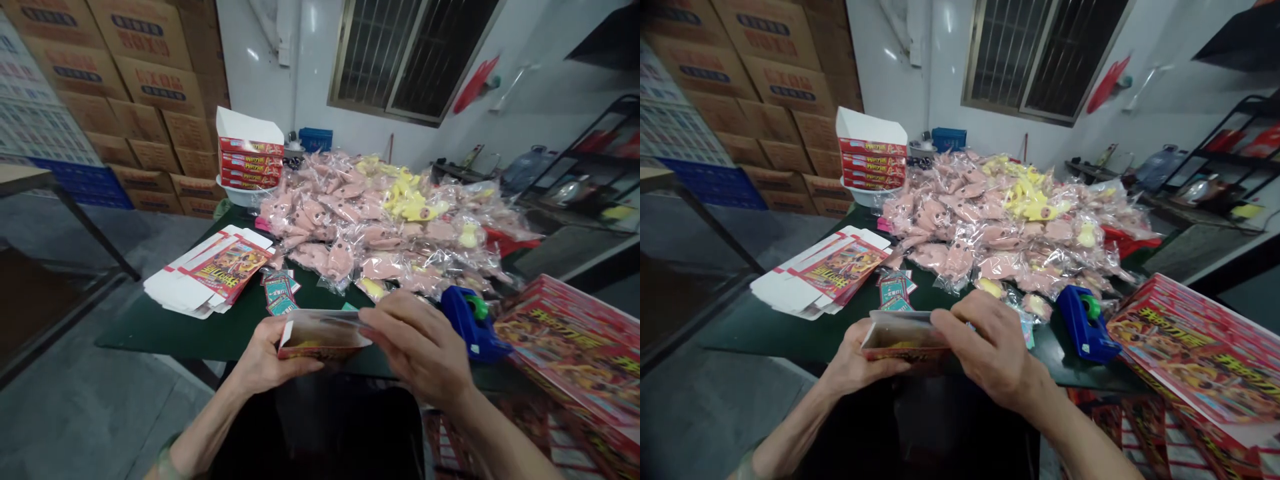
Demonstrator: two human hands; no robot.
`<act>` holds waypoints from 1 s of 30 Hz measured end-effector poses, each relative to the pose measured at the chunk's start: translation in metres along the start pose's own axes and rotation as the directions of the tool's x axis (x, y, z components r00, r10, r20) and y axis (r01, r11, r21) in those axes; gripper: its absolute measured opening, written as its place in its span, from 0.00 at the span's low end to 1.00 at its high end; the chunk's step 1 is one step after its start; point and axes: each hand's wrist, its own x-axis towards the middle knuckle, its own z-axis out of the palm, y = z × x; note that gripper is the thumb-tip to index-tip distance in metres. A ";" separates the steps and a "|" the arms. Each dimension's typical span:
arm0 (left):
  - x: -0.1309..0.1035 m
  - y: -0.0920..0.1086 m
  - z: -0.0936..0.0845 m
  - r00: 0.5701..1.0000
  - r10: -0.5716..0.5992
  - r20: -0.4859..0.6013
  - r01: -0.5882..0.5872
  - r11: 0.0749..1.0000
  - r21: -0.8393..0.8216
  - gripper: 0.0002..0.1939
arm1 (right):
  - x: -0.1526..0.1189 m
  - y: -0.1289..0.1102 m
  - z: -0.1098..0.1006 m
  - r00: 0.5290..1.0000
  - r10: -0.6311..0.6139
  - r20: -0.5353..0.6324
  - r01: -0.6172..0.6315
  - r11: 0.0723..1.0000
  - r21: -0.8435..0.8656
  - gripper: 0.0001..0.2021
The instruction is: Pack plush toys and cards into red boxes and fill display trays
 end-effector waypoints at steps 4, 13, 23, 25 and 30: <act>0.001 0.001 -0.002 0.998 -0.049 0.044 0.053 0.994 -0.095 0.16 | 0.001 0.007 0.003 0.991 -0.108 0.085 0.119 0.983 -0.138 0.17; 0.006 0.002 0.000 0.999 0.000 0.050 0.005 0.993 -0.115 0.16 | 0.006 0.001 0.011 0.971 -0.236 0.029 0.236 0.949 -0.208 0.05; 0.010 0.005 0.000 0.997 -0.049 0.055 0.048 0.999 0.011 0.17 | 0.005 -0.013 0.015 0.917 0.084 0.389 -0.098 0.995 0.018 0.18; 0.008 0.003 0.002 0.999 0.009 -0.037 -0.007 0.999 0.052 0.19 | -0.002 -0.013 0.013 0.963 0.185 0.198 -0.207 0.973 0.097 0.24; 0.003 -0.008 0.009 0.868 0.224 -0.444 -0.100 0.953 0.285 0.23 | -0.029 -0.009 0.030 0.858 0.389 -0.334 -0.366 0.921 0.132 0.22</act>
